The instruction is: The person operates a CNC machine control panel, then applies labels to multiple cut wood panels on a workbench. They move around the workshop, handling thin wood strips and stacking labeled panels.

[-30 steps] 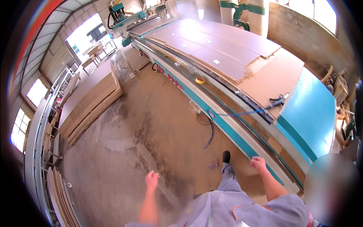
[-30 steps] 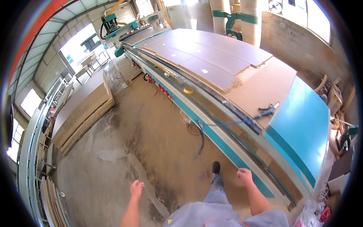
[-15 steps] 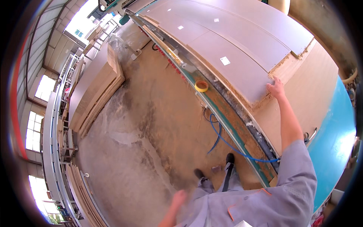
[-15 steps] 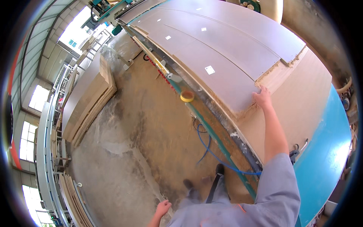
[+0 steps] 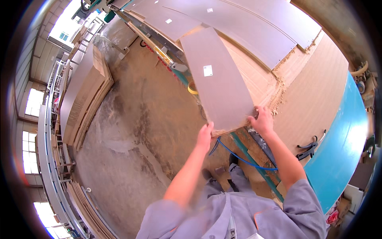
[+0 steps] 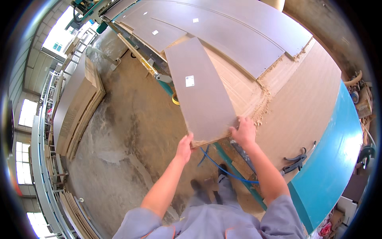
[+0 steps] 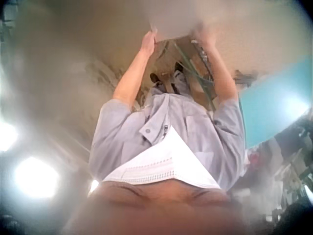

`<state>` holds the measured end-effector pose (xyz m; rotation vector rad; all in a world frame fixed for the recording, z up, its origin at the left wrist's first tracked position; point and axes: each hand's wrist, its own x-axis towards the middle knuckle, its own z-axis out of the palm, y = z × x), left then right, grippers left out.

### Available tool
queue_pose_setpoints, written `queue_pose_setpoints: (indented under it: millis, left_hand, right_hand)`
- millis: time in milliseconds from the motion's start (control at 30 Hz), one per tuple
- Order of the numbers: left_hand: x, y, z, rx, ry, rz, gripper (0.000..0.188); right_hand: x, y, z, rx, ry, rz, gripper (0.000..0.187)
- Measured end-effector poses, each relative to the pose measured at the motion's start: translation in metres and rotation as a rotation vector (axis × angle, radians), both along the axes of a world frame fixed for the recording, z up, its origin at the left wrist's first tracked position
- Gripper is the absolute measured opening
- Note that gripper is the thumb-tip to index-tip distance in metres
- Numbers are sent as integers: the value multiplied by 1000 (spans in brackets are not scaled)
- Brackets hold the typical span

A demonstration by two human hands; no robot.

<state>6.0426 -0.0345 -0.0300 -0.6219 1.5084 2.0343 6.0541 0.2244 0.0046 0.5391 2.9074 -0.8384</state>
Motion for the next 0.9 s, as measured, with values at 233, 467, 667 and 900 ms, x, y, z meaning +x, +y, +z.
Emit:
queue_pose_setpoints:
  millis: [233,467,667,900]
  left_hand:
    - [-6,-28,-22,-298,-55,108,45]
    - [56,-15,12,485,-197,526,34]
    - [70,16,14,536,-209,717,36]
    - [90,7,37,488,-364,602,41]
  right_hand:
    - [2,-25,4,-360,-148,7,48]
    - [-68,-45,-7,-1094,-318,-312,37]
    - [-62,-63,-13,-1115,-167,-337,38]
    - [-21,-44,-24,-1134,29,-391,33]
